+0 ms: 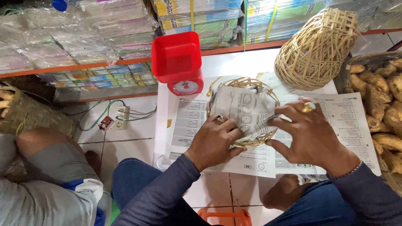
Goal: Wrapping sweet potatoes in newspaper and arranging them inside a small woven basket.
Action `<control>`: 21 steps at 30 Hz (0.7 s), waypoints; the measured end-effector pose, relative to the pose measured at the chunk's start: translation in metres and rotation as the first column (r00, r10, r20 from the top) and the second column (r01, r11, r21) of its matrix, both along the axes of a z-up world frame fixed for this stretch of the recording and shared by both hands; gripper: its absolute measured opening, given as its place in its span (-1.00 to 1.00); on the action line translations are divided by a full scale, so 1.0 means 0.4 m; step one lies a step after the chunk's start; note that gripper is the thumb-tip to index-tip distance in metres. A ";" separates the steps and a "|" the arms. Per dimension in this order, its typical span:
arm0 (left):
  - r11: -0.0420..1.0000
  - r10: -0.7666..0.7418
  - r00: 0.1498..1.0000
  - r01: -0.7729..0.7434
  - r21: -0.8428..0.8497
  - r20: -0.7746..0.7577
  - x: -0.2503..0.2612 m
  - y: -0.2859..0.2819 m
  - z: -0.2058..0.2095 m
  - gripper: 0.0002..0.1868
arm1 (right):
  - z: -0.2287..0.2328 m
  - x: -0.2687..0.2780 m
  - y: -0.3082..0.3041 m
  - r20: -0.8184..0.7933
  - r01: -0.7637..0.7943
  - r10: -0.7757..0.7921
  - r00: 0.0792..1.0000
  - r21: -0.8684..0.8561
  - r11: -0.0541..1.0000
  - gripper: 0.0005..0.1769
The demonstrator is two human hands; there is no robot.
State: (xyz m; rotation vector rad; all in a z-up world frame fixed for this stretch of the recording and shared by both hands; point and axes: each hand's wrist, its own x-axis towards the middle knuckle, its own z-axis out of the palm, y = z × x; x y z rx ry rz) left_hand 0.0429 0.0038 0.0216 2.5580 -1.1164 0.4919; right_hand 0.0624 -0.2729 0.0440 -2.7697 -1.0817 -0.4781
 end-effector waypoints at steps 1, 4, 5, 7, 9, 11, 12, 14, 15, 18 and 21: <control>1.000 -0.002 1.000 0.002 -0.001 0.000 -0.004 -0.001 -0.002 -0.55 | 0.005 -0.005 0.009 0.000 0.002 -0.002 1.000 -0.001 1.000 -0.44; 0.996 -0.026 0.998 0.031 -0.081 0.058 -0.017 0.004 -0.008 -0.77 | 0.005 -0.015 0.026 0.026 -0.187 0.188 0.982 -0.035 0.982 -0.44; 0.999 -0.006 0.999 0.008 -0.046 0.033 -0.017 0.009 -0.009 -0.71 | -0.004 -0.012 0.023 0.015 -0.145 0.146 0.989 -0.051 0.988 -0.45; 1.000 0.018 1.000 -0.018 -0.010 0.011 -0.015 0.017 -0.014 -0.65 | -0.018 -0.004 0.007 0.008 -0.107 0.107 0.994 -0.068 0.992 -0.46; 0.994 0.058 0.997 -0.052 -0.096 0.051 -0.017 0.025 -0.023 -0.65 | -0.031 0.005 -0.017 -0.020 -0.054 0.053 0.998 -0.060 0.997 -0.56; 0.996 0.066 0.996 -0.062 -0.069 0.055 -0.020 0.031 -0.023 -0.66 | -0.035 0.010 -0.018 -0.022 -0.071 0.070 0.997 -0.052 0.996 -0.61; 0.997 0.069 0.996 -0.066 -0.044 0.059 -0.020 0.030 -0.023 -0.64 | -0.036 0.011 -0.022 -0.024 -0.083 0.082 0.996 -0.045 0.996 -0.65; 0.996 0.072 0.997 -0.070 -0.050 0.039 -0.009 0.026 -0.010 -0.52 | -0.016 0.010 -0.015 -0.064 -0.084 0.086 0.994 0.021 0.996 -0.60; 0.995 0.083 0.996 -0.082 -0.055 0.015 -0.007 0.025 -0.004 -0.39 | -0.006 0.009 -0.010 -0.106 -0.092 0.101 0.989 0.088 0.992 -0.54; 0.987 0.033 0.999 -0.032 -0.157 -0.001 -0.007 -0.007 0.079 -0.19 | 0.007 0.008 0.010 -0.098 -0.052 0.067 0.993 0.154 0.987 -0.68; 0.966 0.015 0.999 -0.003 -0.259 0.046 0.021 -0.058 0.122 -0.31 | -0.009 0.004 0.025 -0.090 -0.076 0.088 0.992 0.132 0.988 -0.86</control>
